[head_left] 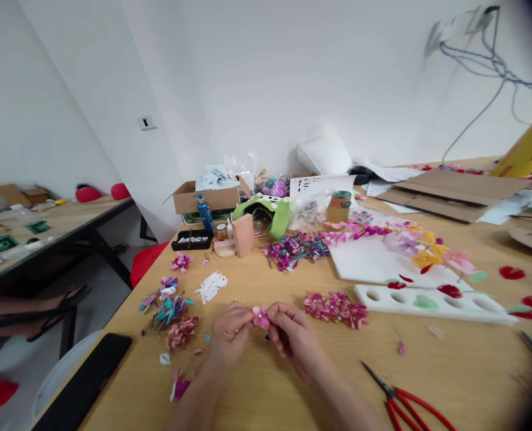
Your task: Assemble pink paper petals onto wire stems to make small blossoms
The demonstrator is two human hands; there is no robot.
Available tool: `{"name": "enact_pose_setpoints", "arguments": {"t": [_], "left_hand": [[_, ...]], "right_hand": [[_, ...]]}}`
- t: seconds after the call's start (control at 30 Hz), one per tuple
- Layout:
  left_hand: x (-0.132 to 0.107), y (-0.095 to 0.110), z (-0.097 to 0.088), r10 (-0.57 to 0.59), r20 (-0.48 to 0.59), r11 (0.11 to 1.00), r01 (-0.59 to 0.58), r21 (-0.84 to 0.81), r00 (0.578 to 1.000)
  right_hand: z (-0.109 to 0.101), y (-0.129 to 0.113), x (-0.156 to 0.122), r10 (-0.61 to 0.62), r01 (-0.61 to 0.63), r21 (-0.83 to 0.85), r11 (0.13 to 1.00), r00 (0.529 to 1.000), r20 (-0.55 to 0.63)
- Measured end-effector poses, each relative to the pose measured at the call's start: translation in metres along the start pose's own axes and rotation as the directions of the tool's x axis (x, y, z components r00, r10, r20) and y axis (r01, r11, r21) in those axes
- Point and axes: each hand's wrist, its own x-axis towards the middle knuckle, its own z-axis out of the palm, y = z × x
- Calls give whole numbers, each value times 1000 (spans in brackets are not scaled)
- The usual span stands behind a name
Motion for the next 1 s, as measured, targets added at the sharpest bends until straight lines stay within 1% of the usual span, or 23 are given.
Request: {"name": "enact_pose_setpoints", "arguments": {"t": [0.27, 0.33, 0.4, 0.43, 0.5, 0.57, 0.6, 0.67, 0.77, 0.83, 0.93, 1.0], "left_hand": [[2, 5, -1, -12, 23, 1000, 11, 18, 1000], [2, 6, 0, -39, 7, 999, 40, -29, 999], [3, 6, 1, -139, -24, 979, 134, -155, 990], [3, 5, 3, -220, -45, 946, 201, -256, 974], [4, 3, 5, -402, -69, 818, 324, -475, 913], [4, 0, 7, -524, -59, 676, 373, -635, 849], [4, 0, 7, -550, -46, 628, 377, -681, 834], [4, -1, 8, -557, -16, 581, 376, -722, 831], [3, -1, 10, -546, 16, 567, 384, -729, 837], [3, 0, 11, -547, 34, 555, 393, -734, 836], [2, 0, 11, -532, 63, 539, 395, -744, 844], [2, 1, 9, -497, 68, 558, 378, -739, 865]], "right_hand": [[-1, -2, 1, 36, -36, 19, 999, 999, 1], [-1, -1, 1, 31, -31, 13, 999, 999, 10], [-2, 0, 2, 13, -13, 17, 1000, 1000, 6], [-2, 0, 2, -2, 2, 11, 1000, 1000, -3], [-4, 0, 4, -35, 33, -59, 998, 999, -33], [-5, -1, 5, -65, 56, -190, 980, 997, -44], [-5, -1, 6, -72, 60, -255, 965, 997, -35], [-5, 0, 5, -58, 55, -345, 937, 998, 2], [-4, 1, 4, -16, 48, -405, 913, 997, 82], [-3, 2, 3, -16, 66, -426, 903, 993, 120], [-1, 3, 2, -63, 128, -451, 883, 985, 158], [2, 4, -1, -133, 203, -478, 854, 975, 176]]}}
